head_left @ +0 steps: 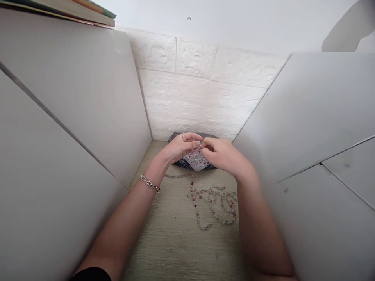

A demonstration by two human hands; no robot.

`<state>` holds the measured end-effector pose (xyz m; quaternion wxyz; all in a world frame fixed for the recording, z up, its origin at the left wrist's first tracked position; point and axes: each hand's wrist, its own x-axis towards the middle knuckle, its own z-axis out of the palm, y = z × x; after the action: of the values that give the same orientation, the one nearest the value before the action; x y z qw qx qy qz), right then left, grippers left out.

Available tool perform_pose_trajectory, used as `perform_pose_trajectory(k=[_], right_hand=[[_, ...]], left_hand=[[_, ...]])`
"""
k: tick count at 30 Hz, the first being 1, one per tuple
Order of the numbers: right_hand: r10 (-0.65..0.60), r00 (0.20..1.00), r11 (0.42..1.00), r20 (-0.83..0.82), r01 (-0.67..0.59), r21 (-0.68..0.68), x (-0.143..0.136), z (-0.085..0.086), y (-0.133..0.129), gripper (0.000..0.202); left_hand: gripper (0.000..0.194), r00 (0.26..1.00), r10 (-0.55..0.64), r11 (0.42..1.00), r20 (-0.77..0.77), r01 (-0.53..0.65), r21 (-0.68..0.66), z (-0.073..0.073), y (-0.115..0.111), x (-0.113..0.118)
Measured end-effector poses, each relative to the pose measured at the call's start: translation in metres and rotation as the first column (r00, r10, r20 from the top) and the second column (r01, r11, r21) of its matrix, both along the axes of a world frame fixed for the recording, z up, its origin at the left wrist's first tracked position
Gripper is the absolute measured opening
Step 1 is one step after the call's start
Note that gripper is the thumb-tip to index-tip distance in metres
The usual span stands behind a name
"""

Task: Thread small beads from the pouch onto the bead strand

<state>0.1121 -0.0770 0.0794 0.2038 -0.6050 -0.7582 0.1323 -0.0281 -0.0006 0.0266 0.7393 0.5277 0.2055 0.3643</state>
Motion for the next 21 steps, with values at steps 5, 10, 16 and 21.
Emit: perform_pose_trajectory(k=[5, 10, 16, 21], right_hand=[[0.092, 0.994, 0.995, -0.062, -0.089, 0.044, 0.005, 0.005, -0.001, 0.020], [0.044, 0.979, 0.992, -0.198, -0.019, 0.127, 0.010, 0.011, -0.004, 0.020], [-0.071, 0.912, 0.938, -0.404, 0.199, 0.285, 0.012, 0.013, -0.009, 0.019], [-0.008, 0.723, 0.849, -0.691, 0.369, 0.377, 0.015, 0.032, -0.012, 0.015]], left_hand=[[0.024, 0.999, 0.017, 1.000, 0.029, -0.017, -0.001, 0.009, -0.008, 0.004], [0.027, 0.998, 0.055, 0.998, 0.036, -0.055, -0.004, 0.014, -0.013, 0.007], [0.026, 0.997, 0.038, 0.999, 0.064, -0.040, 0.030, 0.017, -0.022, 0.013], [0.028, 0.998, -0.007, 0.998, -0.063, 0.012, 0.066, 0.019, -0.033, 0.019]])
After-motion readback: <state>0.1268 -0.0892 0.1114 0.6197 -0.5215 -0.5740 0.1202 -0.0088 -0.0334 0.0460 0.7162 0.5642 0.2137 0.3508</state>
